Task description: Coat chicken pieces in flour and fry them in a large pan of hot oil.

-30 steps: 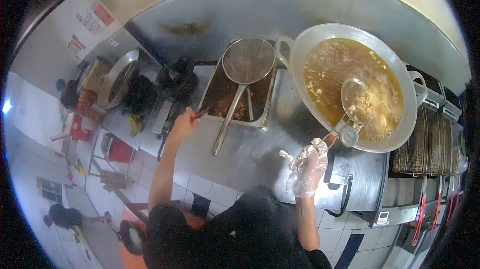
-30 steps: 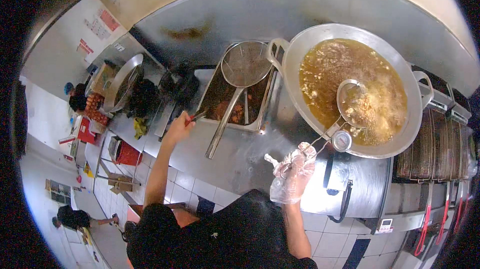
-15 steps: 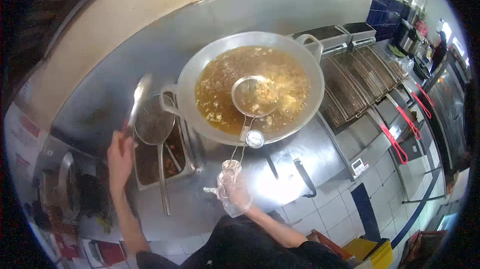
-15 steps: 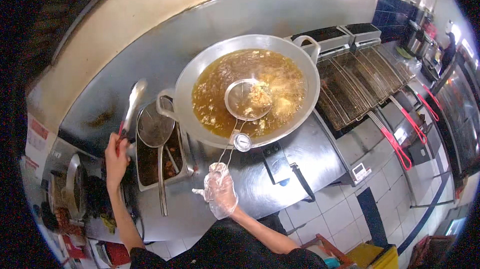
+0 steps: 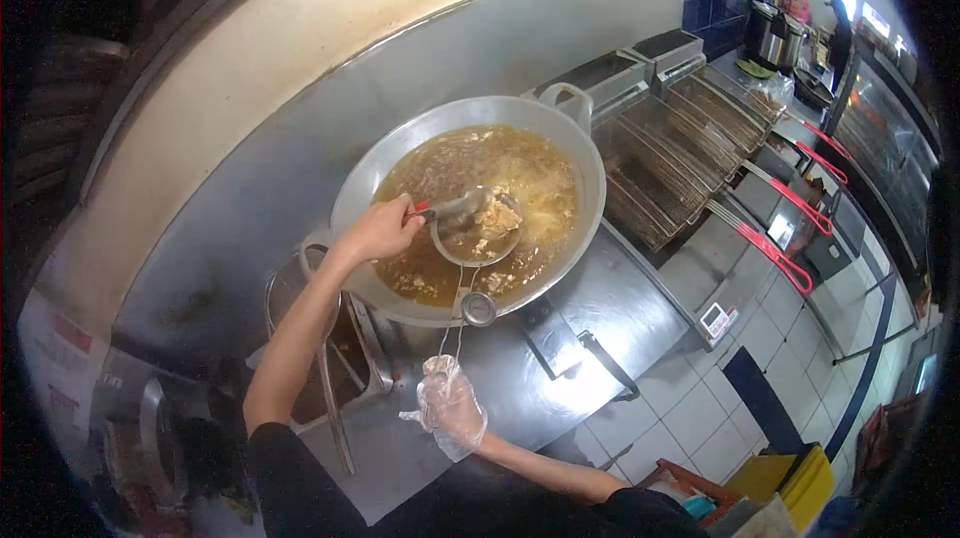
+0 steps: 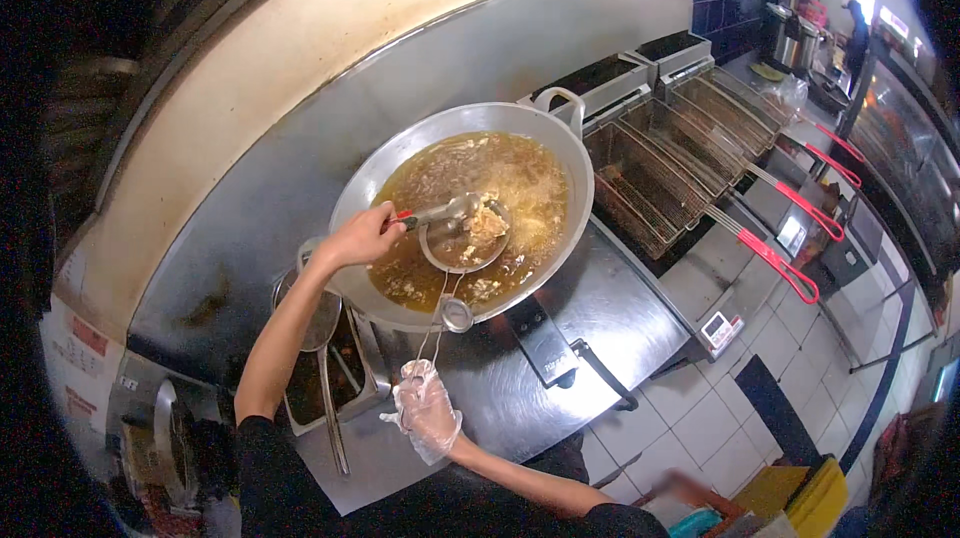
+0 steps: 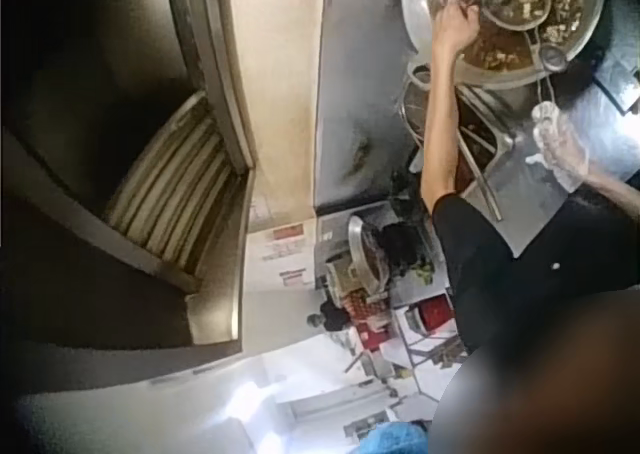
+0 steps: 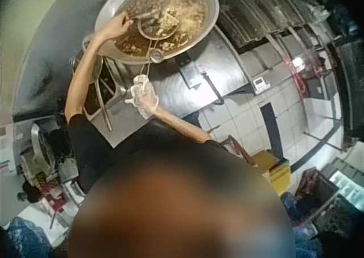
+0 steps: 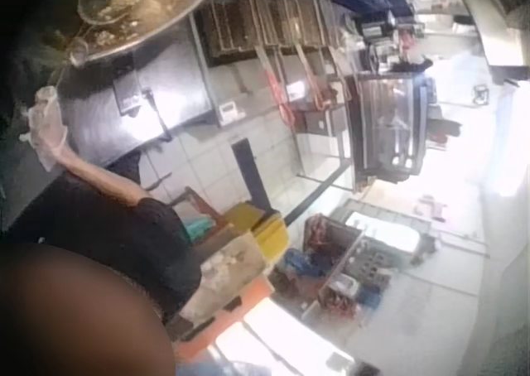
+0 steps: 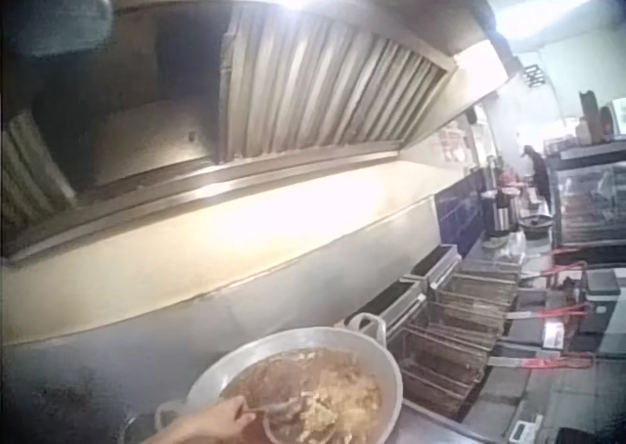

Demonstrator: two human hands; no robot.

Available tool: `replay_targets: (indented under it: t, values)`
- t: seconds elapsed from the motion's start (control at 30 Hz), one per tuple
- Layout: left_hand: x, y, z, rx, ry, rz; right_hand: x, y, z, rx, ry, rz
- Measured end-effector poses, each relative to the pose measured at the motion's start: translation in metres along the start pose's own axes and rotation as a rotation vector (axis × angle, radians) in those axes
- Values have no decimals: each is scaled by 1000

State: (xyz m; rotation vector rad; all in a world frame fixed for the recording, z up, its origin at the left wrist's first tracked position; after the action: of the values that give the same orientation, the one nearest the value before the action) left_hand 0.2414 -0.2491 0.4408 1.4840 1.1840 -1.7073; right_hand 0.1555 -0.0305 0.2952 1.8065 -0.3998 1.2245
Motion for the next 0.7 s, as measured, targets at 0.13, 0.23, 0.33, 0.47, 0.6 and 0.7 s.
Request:
replay_targets:
  t: [0.13, 0.23, 0.33, 0.47, 0.6, 0.7]
  values:
    - [-2, -5, 41, 15, 66, 88, -6, -2, 1, -23, -65, -227]
    - [-7, -15, 69, -3, 176, 134, -10, -4, 3, -19, -72, -189]
    - [-3, 4, 78, 43, 180, 124, -7, -2, 2, -17, -89, -251]
    - [-9, 9, 82, 202, 176, 162, -11, -13, 6, 43, -76, -199]
    - [-20, -6, 69, 204, 196, 147, -20, -13, 10, -135, -81, -320]
    - [-35, -11, 47, 134, 174, 102, -7, -5, 3, 36, 10, -61]
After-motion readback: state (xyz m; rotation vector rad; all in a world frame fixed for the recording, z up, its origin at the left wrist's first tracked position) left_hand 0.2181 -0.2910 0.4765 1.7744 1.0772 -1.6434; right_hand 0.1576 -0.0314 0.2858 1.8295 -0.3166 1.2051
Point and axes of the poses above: each hand's wrist, its own z-axis towards the middle knuckle, its own x-axis out of the palm, y = z × x, the point moved 6 cm from there along z, towards the middle knuckle, and after that the axes turned 15 degrees about x, right-handed, at the moved point
